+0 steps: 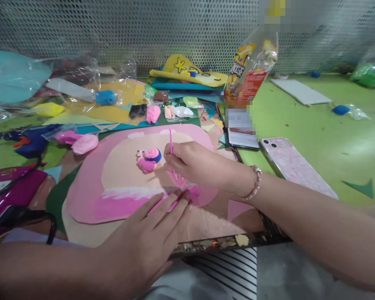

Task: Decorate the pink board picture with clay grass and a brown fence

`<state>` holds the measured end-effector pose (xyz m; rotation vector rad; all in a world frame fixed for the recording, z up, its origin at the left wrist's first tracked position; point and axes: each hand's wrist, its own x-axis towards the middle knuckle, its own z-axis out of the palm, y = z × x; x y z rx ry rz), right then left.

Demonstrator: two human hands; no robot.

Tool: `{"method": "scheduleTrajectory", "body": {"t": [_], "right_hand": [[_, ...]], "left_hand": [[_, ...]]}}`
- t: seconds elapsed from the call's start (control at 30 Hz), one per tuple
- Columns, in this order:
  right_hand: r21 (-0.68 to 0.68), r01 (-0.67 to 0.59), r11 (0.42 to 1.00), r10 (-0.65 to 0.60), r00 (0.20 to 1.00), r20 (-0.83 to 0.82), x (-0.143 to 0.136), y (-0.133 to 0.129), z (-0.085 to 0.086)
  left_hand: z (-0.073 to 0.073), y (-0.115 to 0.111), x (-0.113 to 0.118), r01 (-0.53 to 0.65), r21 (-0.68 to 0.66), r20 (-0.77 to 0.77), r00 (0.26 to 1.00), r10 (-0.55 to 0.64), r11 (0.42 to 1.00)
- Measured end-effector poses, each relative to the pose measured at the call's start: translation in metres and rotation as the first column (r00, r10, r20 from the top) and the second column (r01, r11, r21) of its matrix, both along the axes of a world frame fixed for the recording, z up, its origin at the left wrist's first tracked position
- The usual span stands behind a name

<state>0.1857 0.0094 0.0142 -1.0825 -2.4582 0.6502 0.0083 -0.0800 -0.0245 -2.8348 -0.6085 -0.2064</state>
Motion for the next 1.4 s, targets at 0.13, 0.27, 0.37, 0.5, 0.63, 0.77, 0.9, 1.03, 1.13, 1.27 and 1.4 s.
{"method": "scheduleTrajectory", "body": {"t": [0.13, 0.27, 0.37, 0.5, 0.63, 0.77, 0.9, 1.03, 1.13, 1.27, 1.4], "right_hand": [[-0.014, -0.004, 1.0, 0.005, 0.999, 0.038, 0.001, 0.0001, 0.0015], [-0.009, 0.013, 1.0, -0.012, 1.0, 0.021, 0.0015, -0.0003, 0.0017], [0.004, 0.033, 0.999, -0.033, 0.999, 0.012, 0.002, -0.0009, 0.0021], [-0.001, 0.019, 1.0, -0.019, 0.999, 0.047, 0.0025, -0.0016, 0.0031], [-0.016, 0.016, 1.0, -0.015, 0.999, 0.038, 0.0024, -0.0014, 0.0037], [-0.024, 0.012, 1.0, -0.011, 0.999, 0.052, 0.0011, -0.0013, 0.0046], [-0.031, 0.014, 0.999, -0.012, 0.997, 0.075, 0.0005, -0.0018, 0.0053], [-0.026, 0.005, 1.0, -0.003, 0.996, 0.095, 0.0018, -0.0023, 0.004], [-0.017, 0.012, 1.0, -0.01, 0.996, 0.09, 0.0017, -0.0019, 0.0012], [0.003, 0.007, 1.0, -0.007, 0.999, 0.049, -0.0003, -0.0002, -0.0034], [0.014, 0.016, 1.0, -0.016, 0.999, 0.039, -0.0015, -0.0002, -0.0044]], "left_hand": [[-0.0001, -0.0002, -0.0004, -0.001, 0.002, -0.001, 1.0, 0.001, 1.0], [-0.0004, 0.0009, -0.0002, 0.0, 0.017, 0.01, 1.0, 0.0, 1.0], [0.0, 0.002, 0.0005, 0.011, 0.025, 0.001, 1.0, -0.011, 1.0], [0.0003, 0.0015, 0.0009, -0.003, 0.005, -0.007, 1.0, 0.003, 1.0], [0.0009, 0.0008, 0.0002, 0.003, -0.005, -0.015, 1.0, -0.003, 1.0], [0.0016, 0.001, -0.0005, 0.004, -0.007, -0.024, 1.0, -0.005, 1.0], [0.0005, 0.0006, -0.0003, 0.003, -0.004, -0.007, 1.0, -0.003, 1.0], [-0.0003, 0.0, -0.0003, 0.003, 0.002, -0.006, 1.0, -0.003, 1.0], [0.0, 0.0, -0.0003, -0.003, 0.0, -0.016, 1.0, 0.003, 1.0], [-0.0001, -0.0001, 0.0003, -0.002, 0.005, -0.009, 1.0, 0.002, 1.0], [-0.0009, -0.0001, 0.0007, 0.0, 0.009, -0.008, 1.0, 0.0, 1.0]]}}
